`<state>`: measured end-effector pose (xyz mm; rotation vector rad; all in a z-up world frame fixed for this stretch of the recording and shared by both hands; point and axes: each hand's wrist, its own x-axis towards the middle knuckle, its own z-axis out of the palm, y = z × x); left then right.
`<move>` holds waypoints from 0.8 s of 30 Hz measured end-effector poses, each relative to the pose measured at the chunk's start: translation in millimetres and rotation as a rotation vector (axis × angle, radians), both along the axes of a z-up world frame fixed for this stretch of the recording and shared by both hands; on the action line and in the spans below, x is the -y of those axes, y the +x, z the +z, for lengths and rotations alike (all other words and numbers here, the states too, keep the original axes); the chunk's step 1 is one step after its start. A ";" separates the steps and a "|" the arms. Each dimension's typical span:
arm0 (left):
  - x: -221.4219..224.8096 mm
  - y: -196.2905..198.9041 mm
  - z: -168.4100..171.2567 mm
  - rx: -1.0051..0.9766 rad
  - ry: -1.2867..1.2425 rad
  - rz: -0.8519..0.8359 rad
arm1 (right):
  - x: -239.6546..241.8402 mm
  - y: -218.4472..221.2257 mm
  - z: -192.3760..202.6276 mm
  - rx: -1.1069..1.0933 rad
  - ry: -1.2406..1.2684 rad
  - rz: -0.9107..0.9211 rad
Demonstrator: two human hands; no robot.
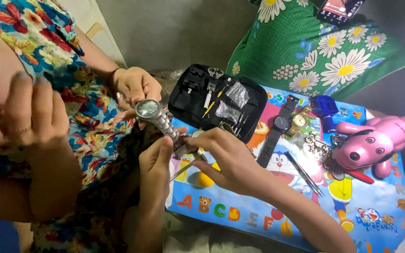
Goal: Using a watch repair kit to adjust and repair metal watch straps on a low table.
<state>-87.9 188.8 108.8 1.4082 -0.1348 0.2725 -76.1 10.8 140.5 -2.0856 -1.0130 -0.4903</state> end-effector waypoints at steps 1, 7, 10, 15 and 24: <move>0.4 -2.0 6.3 -0.006 -0.001 0.000 | -5.0 -1.4 -0.9 -0.006 -0.001 0.000; -12.2 -7.0 34.1 -0.034 -0.154 -0.088 | -25.4 -3.7 7.2 0.218 -0.097 -0.141; -22.8 -2.6 31.2 -0.014 -0.354 -0.159 | -42.8 1.2 18.2 0.252 -0.073 -0.142; -37.7 -1.3 25.4 0.000 -0.188 -0.077 | -66.5 7.9 25.4 0.348 -0.012 -0.208; -33.2 0.4 22.8 -0.033 -0.206 0.088 | -71.7 6.0 34.5 0.369 -0.159 -0.190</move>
